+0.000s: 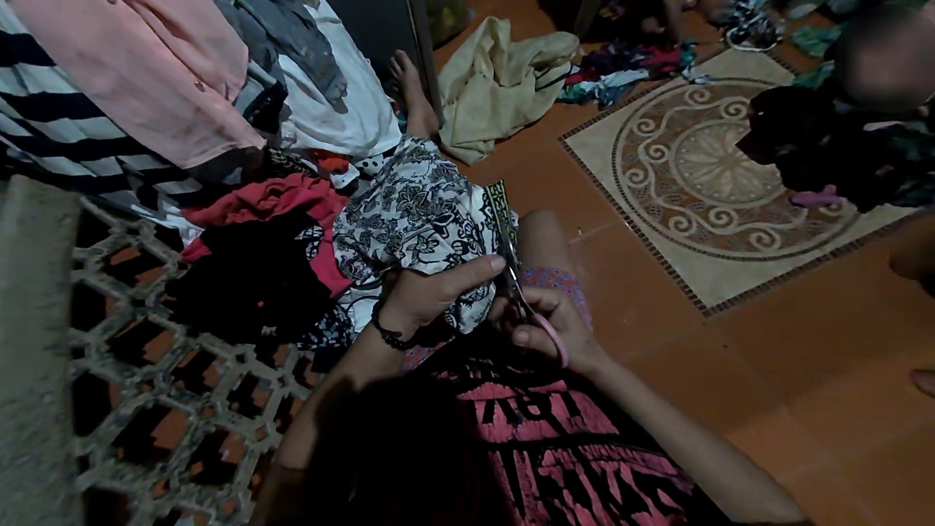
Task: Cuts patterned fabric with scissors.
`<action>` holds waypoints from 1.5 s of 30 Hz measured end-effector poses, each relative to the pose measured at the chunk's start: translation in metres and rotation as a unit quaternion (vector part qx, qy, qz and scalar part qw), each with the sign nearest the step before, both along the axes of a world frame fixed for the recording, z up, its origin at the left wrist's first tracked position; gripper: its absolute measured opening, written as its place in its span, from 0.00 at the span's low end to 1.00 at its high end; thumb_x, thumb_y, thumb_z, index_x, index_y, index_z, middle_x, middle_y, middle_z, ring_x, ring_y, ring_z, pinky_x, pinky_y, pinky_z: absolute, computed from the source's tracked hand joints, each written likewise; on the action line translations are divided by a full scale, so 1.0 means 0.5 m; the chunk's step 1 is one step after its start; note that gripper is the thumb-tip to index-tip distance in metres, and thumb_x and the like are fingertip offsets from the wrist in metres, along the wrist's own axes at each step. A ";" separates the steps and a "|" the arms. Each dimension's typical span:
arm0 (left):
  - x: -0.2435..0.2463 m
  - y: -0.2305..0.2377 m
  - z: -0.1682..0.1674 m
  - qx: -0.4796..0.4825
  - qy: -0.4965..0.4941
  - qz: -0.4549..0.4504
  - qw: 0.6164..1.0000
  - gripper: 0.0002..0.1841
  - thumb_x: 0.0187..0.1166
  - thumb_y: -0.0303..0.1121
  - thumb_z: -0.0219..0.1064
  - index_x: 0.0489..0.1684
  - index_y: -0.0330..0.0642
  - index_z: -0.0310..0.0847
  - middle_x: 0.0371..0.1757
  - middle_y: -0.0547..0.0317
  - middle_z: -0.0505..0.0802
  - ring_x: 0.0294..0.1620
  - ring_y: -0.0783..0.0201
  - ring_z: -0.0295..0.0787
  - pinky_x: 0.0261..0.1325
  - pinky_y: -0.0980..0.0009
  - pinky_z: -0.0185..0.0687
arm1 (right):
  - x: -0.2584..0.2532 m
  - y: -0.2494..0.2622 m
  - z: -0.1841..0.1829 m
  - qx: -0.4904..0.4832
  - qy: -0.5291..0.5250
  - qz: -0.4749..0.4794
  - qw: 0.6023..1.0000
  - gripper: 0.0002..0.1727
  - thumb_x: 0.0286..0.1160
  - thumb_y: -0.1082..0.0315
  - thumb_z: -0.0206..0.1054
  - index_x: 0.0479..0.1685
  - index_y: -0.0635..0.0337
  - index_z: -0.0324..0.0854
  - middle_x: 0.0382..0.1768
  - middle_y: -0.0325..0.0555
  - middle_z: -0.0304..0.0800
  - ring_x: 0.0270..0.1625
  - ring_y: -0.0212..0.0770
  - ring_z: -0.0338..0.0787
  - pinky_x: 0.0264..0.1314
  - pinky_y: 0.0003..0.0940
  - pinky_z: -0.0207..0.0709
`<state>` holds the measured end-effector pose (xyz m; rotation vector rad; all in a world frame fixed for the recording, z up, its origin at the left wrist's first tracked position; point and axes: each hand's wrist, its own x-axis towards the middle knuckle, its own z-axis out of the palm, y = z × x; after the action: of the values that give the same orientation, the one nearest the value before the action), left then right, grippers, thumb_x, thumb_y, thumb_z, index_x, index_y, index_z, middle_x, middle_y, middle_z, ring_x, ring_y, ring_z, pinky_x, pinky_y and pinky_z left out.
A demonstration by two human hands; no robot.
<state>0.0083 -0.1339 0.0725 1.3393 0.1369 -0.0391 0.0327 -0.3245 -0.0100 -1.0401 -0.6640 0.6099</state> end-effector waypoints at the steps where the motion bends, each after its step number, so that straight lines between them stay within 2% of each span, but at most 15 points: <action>1: 0.000 -0.002 0.000 0.000 0.004 0.000 1.000 0.09 0.66 0.19 0.73 0.40 0.42 0.90 0.35 0.65 0.97 0.38 0.73 0.94 0.49 0.72 0.92 | 0.001 0.001 0.002 0.000 0.002 -0.003 1.000 0.18 0.74 0.46 0.73 0.46 0.51 0.88 0.29 0.21 0.87 0.26 0.16 0.81 0.27 0.15 0.75; 8: 0.002 -0.009 0.001 -0.006 0.009 -0.007 1.000 0.09 0.67 0.17 0.72 0.38 0.42 0.89 0.34 0.65 0.96 0.37 0.73 0.94 0.48 0.73 0.91 | -0.001 0.002 0.009 -0.023 0.015 -0.014 1.000 0.16 0.75 0.49 0.74 0.44 0.51 0.88 0.28 0.23 0.87 0.23 0.16 0.79 0.23 0.14 0.73; 13: 0.000 -0.013 0.002 0.011 0.020 0.000 1.000 0.10 0.67 0.15 0.72 0.39 0.40 0.89 0.34 0.64 0.96 0.37 0.73 0.94 0.48 0.73 0.92 | -0.009 0.001 0.016 -0.052 0.027 -0.034 0.998 0.11 0.75 0.55 0.74 0.42 0.53 0.87 0.26 0.23 0.87 0.22 0.16 0.79 0.22 0.14 0.73; 20: -0.002 -0.020 -0.005 0.027 0.005 -0.037 0.999 0.07 0.68 0.17 0.71 0.35 0.40 0.88 0.30 0.67 0.95 0.33 0.75 0.92 0.45 0.76 0.90 | -0.007 0.000 0.010 -0.029 0.025 -0.029 0.999 0.14 0.76 0.52 0.73 0.45 0.52 0.88 0.29 0.23 0.88 0.24 0.17 0.81 0.24 0.15 0.75; 24: -0.002 -0.022 -0.007 0.036 0.015 -0.029 0.999 0.08 0.68 0.17 0.72 0.37 0.40 0.88 0.31 0.67 0.95 0.34 0.76 0.92 0.46 0.76 0.90 | -0.009 0.002 0.014 -0.043 0.033 -0.035 0.998 0.12 0.77 0.54 0.73 0.43 0.52 0.88 0.27 0.23 0.87 0.23 0.17 0.80 0.23 0.14 0.74; 30: 0.000 -0.026 -0.009 0.023 0.022 -0.025 0.999 0.08 0.68 0.15 0.70 0.33 0.41 0.88 0.27 0.67 0.94 0.30 0.76 0.91 0.42 0.77 0.90 | -0.012 0.006 0.020 -0.058 0.036 -0.046 0.997 0.10 0.78 0.58 0.71 0.41 0.54 0.87 0.24 0.23 0.86 0.21 0.16 0.79 0.22 0.14 0.74; 33: -0.002 -0.026 -0.007 0.027 0.046 0.000 0.999 0.08 0.69 0.16 0.71 0.38 0.38 0.88 0.31 0.65 0.95 0.35 0.74 0.93 0.47 0.75 0.91 | -0.010 -0.002 0.023 -0.086 0.032 -0.013 0.996 0.14 0.77 0.52 0.72 0.44 0.54 0.87 0.25 0.23 0.86 0.22 0.17 0.80 0.23 0.15 0.76; 36: -0.002 -0.012 -0.008 0.022 0.052 0.034 0.998 0.10 0.67 0.16 0.73 0.42 0.38 0.87 0.35 0.64 0.96 0.39 0.73 0.93 0.51 0.72 0.91 | 0.010 -0.036 0.022 -0.142 0.001 0.089 0.986 0.24 0.70 0.45 0.74 0.53 0.54 0.86 0.29 0.24 0.88 0.29 0.19 0.84 0.31 0.19 0.81; 38: -0.003 0.000 -0.010 -0.001 0.054 0.064 0.996 0.10 0.67 0.16 0.72 0.42 0.38 0.88 0.35 0.62 0.96 0.39 0.72 0.93 0.50 0.71 0.91 | 0.032 -0.076 0.008 -0.167 -0.035 0.164 0.972 0.35 0.66 0.34 0.71 0.60 0.53 0.83 0.33 0.24 0.87 0.34 0.17 0.84 0.38 0.18 0.80; 40: -0.004 0.010 -0.006 -0.018 0.062 0.088 0.994 0.09 0.69 0.17 0.71 0.41 0.39 0.88 0.35 0.62 0.96 0.38 0.71 0.93 0.50 0.71 0.91 | 0.049 -0.116 -0.005 -0.172 -0.032 0.179 0.968 0.37 0.63 0.27 0.70 0.59 0.48 0.84 0.33 0.21 0.87 0.34 0.17 0.84 0.37 0.18 0.80; 42: -0.007 0.014 -0.008 -0.021 0.059 0.091 0.994 0.10 0.69 0.16 0.70 0.42 0.40 0.88 0.35 0.63 0.96 0.39 0.72 0.93 0.51 0.71 0.91 | 0.061 -0.138 -0.008 -0.148 -0.024 0.123 0.981 0.29 0.64 0.31 0.73 0.55 0.40 0.87 0.31 0.18 0.88 0.33 0.17 0.85 0.35 0.17 0.81; 43: -0.008 0.013 -0.012 -0.023 0.055 0.084 0.995 0.11 0.68 0.16 0.70 0.43 0.39 0.87 0.35 0.63 0.96 0.39 0.72 0.93 0.51 0.71 0.91 | 0.065 -0.138 -0.001 -0.137 -0.025 0.068 0.988 0.25 0.65 0.34 0.74 0.54 0.38 0.88 0.33 0.18 0.89 0.35 0.17 0.86 0.38 0.17 0.82; 44: -0.008 0.009 -0.016 -0.023 0.051 0.073 0.996 0.11 0.67 0.16 0.70 0.43 0.39 0.87 0.35 0.63 0.96 0.39 0.72 0.93 0.51 0.71 0.91 | 0.067 -0.127 0.010 -0.137 -0.025 -0.006 0.990 0.23 0.66 0.37 0.75 0.54 0.38 0.88 0.36 0.18 0.91 0.37 0.19 0.87 0.41 0.19 0.83; 45: -0.009 0.003 -0.021 -0.025 0.048 0.061 0.997 0.11 0.65 0.16 0.71 0.43 0.38 0.87 0.35 0.63 0.96 0.39 0.72 0.93 0.51 0.71 0.91 | 0.070 -0.108 0.021 -0.141 -0.030 -0.085 0.986 0.23 0.67 0.42 0.77 0.56 0.42 0.85 0.39 0.20 0.92 0.39 0.21 0.89 0.42 0.21 0.86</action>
<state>0.0039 -0.1325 0.0620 1.2780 0.2968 -0.0030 0.0679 -0.3785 0.0006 -1.3697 -0.5441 0.5344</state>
